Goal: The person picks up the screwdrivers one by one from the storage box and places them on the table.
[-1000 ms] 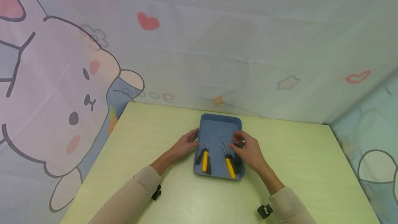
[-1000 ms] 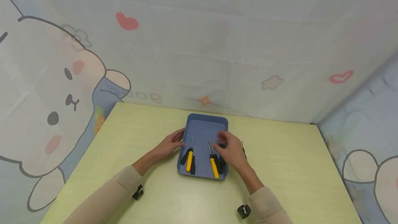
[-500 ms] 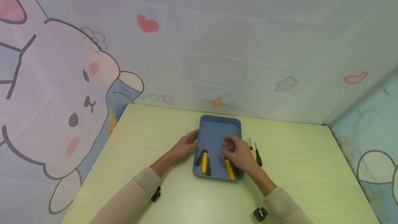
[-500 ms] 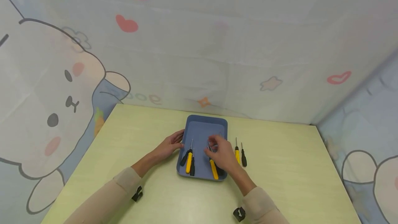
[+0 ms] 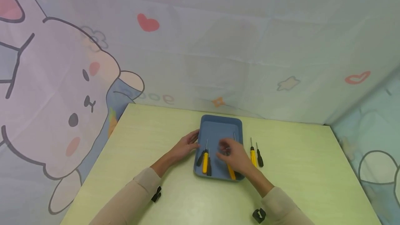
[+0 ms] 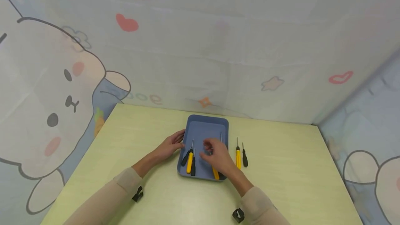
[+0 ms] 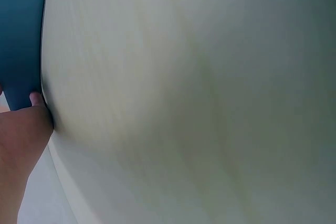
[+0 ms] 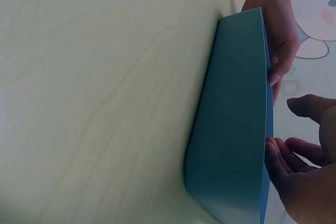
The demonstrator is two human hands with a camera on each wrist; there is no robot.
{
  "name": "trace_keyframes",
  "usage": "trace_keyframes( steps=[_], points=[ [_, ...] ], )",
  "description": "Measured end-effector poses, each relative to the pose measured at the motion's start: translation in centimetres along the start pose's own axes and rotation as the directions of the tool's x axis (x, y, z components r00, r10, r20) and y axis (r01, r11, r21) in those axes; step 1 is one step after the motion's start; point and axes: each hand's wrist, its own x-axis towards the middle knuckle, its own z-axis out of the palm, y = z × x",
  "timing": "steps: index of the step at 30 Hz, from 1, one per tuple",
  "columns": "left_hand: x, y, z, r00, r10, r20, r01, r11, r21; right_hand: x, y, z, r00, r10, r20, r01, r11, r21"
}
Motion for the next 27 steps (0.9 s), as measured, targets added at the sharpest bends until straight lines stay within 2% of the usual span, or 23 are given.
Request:
trace_keyframes(
  steps=[3, 14, 20, 27],
  points=[
    [0.0, 0.1, 0.0, 1.0, 0.003, 0.002, -0.003, 1.0, 0.0, 0.1, -0.1, 0.2, 1.0, -0.003, 0.015, 0.003, 1.0, -0.016],
    [0.0, -0.1, -0.1, 1.0, -0.005, 0.012, 0.005, 1.0, 0.006, 0.3, -0.3, 1.4, 0.995, 0.069, 0.077, -0.064, 0.996, -0.057],
    [-0.2, 0.0, -0.1, 1.0, 0.005, 0.018, -0.005, 1.0, 0.005, 0.2, -0.2, 2.1, 0.994, 0.06, 0.088, -0.05, 0.993, -0.111],
    [0.0, -0.1, -0.1, 1.0, -0.001, 0.01, 0.001, 1.0, -0.006, 0.2, -0.9, 2.6, 0.992, 0.086, 0.091, -0.075, 0.99, -0.118]
  ],
)
